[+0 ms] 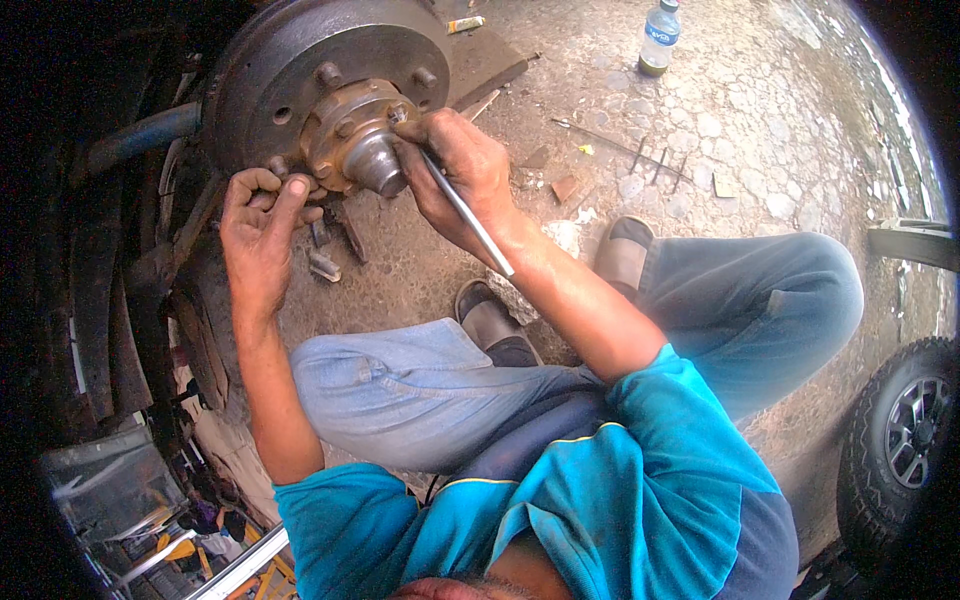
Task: The person sits on the ground and works on a vehicle wheel hub, using their hands to manipulate and remove a metal retaining clip. They then use a metal tool to pry and adjust components within the hub assembly.
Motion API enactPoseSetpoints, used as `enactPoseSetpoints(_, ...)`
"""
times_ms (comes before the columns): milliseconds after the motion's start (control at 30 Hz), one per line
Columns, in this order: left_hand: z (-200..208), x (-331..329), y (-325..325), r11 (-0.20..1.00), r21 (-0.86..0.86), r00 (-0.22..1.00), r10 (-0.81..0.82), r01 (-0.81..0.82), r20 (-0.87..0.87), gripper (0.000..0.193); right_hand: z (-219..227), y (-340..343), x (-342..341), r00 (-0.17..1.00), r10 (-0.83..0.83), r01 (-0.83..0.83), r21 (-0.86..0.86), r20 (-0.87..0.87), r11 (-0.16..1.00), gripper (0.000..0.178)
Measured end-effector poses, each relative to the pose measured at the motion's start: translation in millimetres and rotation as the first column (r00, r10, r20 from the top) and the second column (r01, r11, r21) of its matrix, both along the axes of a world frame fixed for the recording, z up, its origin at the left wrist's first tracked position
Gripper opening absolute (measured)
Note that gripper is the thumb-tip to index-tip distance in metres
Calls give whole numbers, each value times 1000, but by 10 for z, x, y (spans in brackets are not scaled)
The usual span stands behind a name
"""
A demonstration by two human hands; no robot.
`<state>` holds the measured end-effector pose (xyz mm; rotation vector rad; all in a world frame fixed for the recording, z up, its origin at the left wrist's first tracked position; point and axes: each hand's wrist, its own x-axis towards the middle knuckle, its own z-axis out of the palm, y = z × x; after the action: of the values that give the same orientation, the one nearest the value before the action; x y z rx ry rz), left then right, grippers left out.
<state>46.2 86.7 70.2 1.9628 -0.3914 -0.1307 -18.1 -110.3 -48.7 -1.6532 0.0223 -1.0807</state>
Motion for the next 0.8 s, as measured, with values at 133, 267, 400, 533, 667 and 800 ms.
enactPoseSetpoints(133, -10, 16, 43, 1000, 7, 1000, -12, 12, -14, 33, -26, -4, 63, 999, -14, 11, 75, 37, 997, 17)
enactPoseSetpoints(267, -25, 18, 52, 1000, -5, 1000, -11, 11, -8, 33, -2, -4, 34, 999, 9, -8, -12, 48, 1000, 16)
enactPoseSetpoints(400, -2, 3, 30, 1000, 13, 1000, -9, 9, -18, 31, -24, 29, 27, 999, -49, 47, 62, 25, 997, 16)
enactPoseSetpoints(533, -15, 5, 39, 1000, -10, 1000, -10, 10, -17, 30, -9, -40, 70, 998, 4, -5, 26, 55, 1000, 15)
enactPoseSetpoints(667, -15, 9, 34, 1000, -18, 1000, -21, 21, -16, 30, -19, 5, -9, 1000, -3, 4, 39, -29, 999, 13)
enactPoseSetpoints(800, 20, -32, -12, 1000, -14, 1000, -13, 13, -23, 29, 15, -59, 38, 1000, 0, 1, 87, -3, 996, 13)
